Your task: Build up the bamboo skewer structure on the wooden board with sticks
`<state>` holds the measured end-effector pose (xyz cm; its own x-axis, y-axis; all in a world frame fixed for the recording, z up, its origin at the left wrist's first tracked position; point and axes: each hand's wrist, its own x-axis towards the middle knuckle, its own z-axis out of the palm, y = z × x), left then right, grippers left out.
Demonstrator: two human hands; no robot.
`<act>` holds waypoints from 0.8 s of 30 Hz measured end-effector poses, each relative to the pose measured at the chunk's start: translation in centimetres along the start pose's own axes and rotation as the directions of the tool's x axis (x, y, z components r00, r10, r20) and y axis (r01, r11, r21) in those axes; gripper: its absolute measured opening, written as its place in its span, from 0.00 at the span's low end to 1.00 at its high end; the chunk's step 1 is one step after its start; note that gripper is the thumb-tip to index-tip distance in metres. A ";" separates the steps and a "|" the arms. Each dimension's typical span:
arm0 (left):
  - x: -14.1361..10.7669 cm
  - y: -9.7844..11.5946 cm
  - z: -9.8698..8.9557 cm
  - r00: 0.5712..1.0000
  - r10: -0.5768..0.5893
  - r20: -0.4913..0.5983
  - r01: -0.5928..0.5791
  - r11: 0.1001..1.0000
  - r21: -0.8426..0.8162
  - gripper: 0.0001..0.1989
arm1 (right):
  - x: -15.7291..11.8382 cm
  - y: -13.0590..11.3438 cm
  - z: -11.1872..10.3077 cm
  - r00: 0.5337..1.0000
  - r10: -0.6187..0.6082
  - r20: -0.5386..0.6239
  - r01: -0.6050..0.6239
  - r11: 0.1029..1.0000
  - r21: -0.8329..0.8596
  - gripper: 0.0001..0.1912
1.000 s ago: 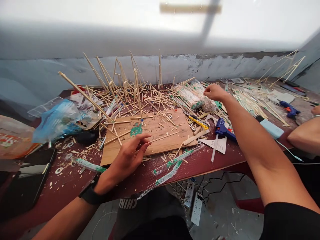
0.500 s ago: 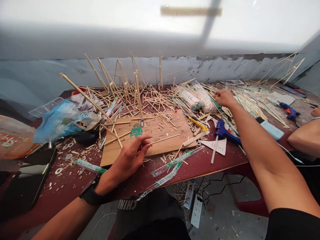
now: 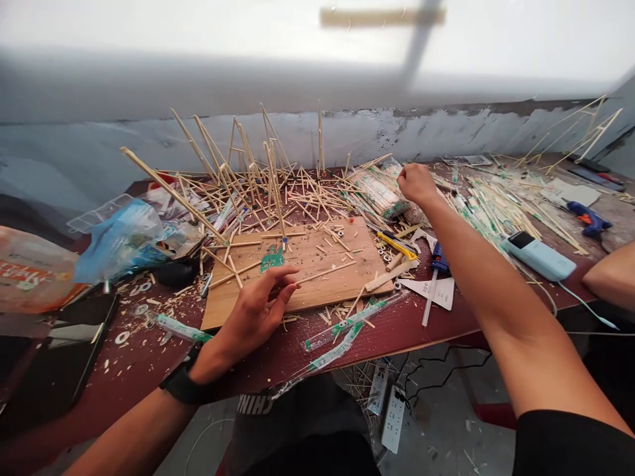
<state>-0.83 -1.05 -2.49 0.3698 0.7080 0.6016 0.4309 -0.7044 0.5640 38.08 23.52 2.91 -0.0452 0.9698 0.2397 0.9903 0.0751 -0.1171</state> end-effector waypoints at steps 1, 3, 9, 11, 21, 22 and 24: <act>0.0 0.0 0.0 1.000 0.005 -0.005 -0.005 1.000 0.003 0.12 | -0.2 -0.1 -0.5 0.997 0.067 -0.047 -0.066 0.998 0.011 0.18; 0.0 0.1 -0.1 1.000 0.006 -0.008 -0.006 1.000 0.004 0.12 | -1.0 -0.3 -1.6 0.966 0.210 -0.151 -0.201 0.977 0.072 0.14; -0.1 0.2 -0.1 1.000 0.003 -0.009 -0.003 1.000 -0.024 0.12 | -5.0 0.6 -5.7 0.829 0.414 -0.376 -0.310 0.900 0.308 0.08; -0.1 0.3 -0.1 1.000 0.009 -0.005 -0.009 1.000 -0.021 0.13 | -6.3 1.2 -7.0 0.765 0.463 -0.449 -0.307 0.874 0.378 0.11; -0.7 0.9 0.0 0.998 0.062 -0.019 -0.062 0.998 -0.009 0.16 | -18.5 -6.4 -7.0 0.711 0.137 -0.689 0.478 0.626 0.617 0.28; -0.7 1.0 0.0 0.998 0.068 -0.002 -0.068 0.998 -0.005 0.17 | -20.0 -7.8 -6.6 0.716 0.090 -0.692 0.517 0.599 0.612 0.24; -0.8 1.3 -0.1 0.993 0.109 0.048 -0.109 0.994 -0.010 0.19 | -22.4 -10.3 -5.8 0.717 0.010 -0.697 0.568 0.572 0.592 0.17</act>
<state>-0.67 -2.50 -2.16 0.4537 0.6282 0.6320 0.3801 -0.7779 0.5004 29.66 -0.31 4.36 0.0691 0.5343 0.8424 0.4630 0.7308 -0.5015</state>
